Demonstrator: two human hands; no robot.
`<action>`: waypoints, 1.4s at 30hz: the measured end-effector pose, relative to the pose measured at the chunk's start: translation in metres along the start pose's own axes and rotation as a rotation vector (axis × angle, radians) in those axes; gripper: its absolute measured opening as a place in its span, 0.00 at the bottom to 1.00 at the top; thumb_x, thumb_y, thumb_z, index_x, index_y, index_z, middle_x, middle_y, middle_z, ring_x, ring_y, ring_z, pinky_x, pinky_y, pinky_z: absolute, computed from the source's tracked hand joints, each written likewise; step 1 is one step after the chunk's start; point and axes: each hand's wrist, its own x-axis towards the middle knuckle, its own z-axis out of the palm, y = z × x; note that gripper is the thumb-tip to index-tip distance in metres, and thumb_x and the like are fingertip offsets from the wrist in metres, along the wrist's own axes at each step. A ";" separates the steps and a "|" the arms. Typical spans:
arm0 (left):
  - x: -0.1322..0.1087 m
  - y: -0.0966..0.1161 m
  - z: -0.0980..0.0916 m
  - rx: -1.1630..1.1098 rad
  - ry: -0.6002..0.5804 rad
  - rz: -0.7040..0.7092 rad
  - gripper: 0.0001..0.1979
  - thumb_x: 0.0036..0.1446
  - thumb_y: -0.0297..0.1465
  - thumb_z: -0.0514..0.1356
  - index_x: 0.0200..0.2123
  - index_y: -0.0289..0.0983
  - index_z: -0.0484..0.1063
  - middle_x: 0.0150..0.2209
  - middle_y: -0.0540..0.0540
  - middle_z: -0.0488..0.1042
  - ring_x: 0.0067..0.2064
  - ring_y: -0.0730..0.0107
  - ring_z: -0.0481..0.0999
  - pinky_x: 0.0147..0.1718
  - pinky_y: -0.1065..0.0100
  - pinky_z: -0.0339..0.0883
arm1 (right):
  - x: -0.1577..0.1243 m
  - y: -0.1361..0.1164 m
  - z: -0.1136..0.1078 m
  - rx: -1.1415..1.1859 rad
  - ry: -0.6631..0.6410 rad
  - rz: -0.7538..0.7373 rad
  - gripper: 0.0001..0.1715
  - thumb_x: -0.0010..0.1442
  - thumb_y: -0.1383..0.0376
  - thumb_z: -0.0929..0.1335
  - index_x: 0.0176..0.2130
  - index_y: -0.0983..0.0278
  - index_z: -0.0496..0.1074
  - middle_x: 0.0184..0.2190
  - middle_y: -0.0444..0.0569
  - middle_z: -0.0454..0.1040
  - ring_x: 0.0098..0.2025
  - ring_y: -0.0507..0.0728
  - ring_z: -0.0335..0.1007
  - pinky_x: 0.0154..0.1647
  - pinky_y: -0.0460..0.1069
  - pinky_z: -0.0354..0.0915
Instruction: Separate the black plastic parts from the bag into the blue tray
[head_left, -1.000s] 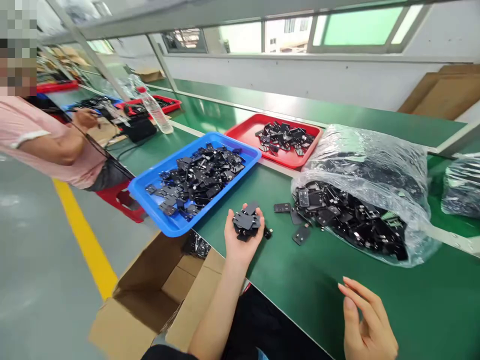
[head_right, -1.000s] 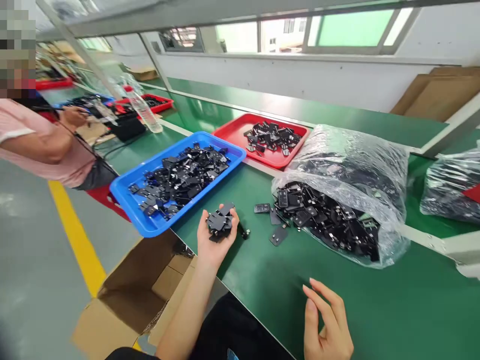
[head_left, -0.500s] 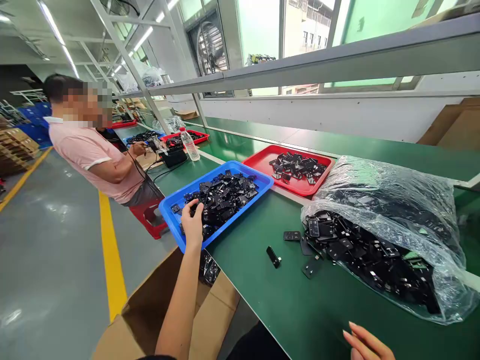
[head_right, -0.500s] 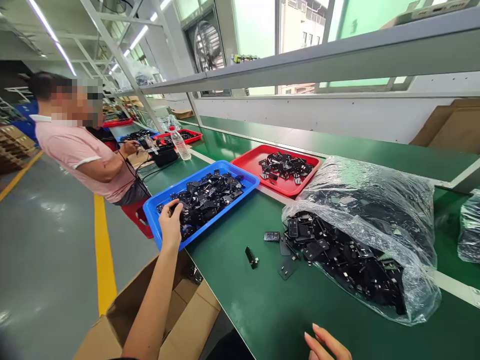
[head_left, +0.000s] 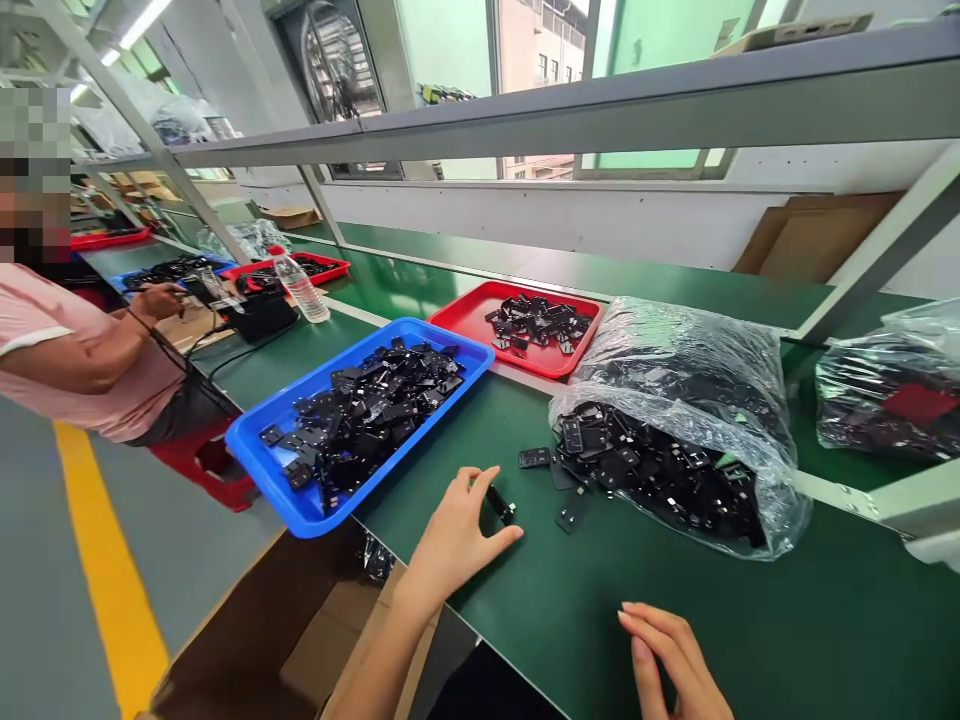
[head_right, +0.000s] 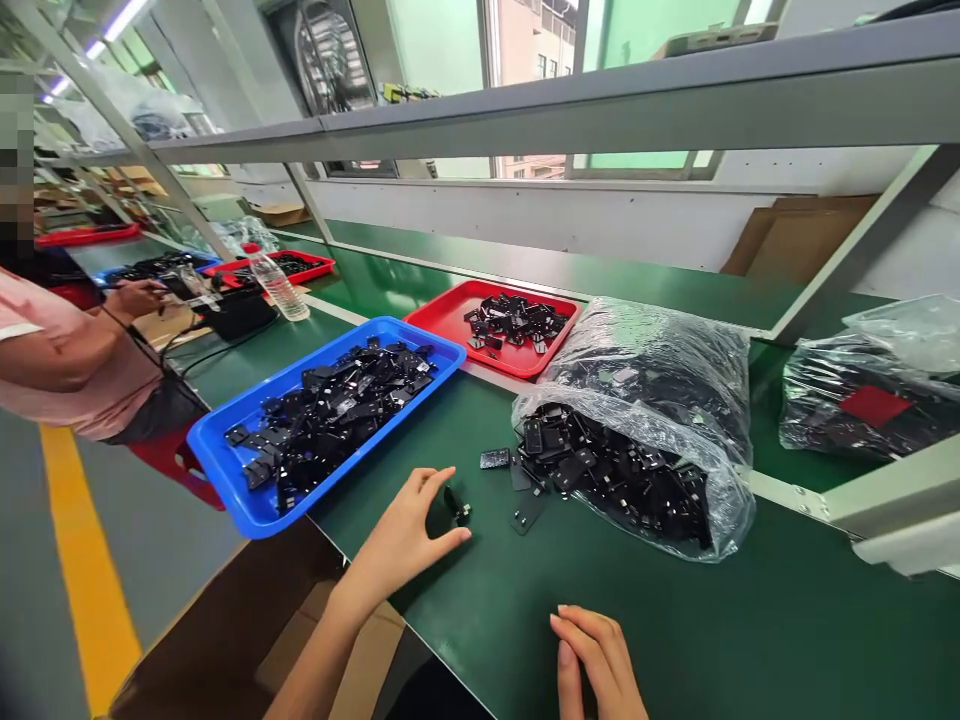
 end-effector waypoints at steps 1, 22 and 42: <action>0.002 0.002 0.011 0.004 -0.006 -0.006 0.26 0.50 0.42 0.60 0.52 0.42 0.64 0.47 0.44 0.66 0.46 0.58 0.69 0.43 0.58 0.67 | 0.001 0.001 0.000 -0.030 -0.047 -0.026 0.10 0.61 0.68 0.62 0.35 0.62 0.73 0.34 0.51 0.74 0.37 0.57 0.71 0.35 0.51 0.68; -0.003 0.053 0.049 -2.234 -0.330 -0.572 0.25 0.59 0.42 0.45 0.53 0.36 0.66 0.57 0.39 0.65 0.62 0.55 0.57 0.58 0.51 0.50 | 0.028 -0.018 0.032 -0.346 -0.451 0.051 0.19 0.63 0.75 0.55 0.44 0.65 0.69 0.35 0.52 0.69 0.39 0.57 0.66 0.38 0.53 0.69; -0.011 0.058 0.049 -2.211 -0.221 -0.458 0.27 0.62 0.45 0.39 0.61 0.46 0.55 0.64 0.51 0.54 0.66 0.62 0.46 0.60 0.51 0.47 | 0.093 -0.044 0.007 -0.334 -0.536 -0.087 0.10 0.62 0.66 0.61 0.40 0.63 0.71 0.36 0.50 0.74 0.39 0.55 0.69 0.41 0.50 0.65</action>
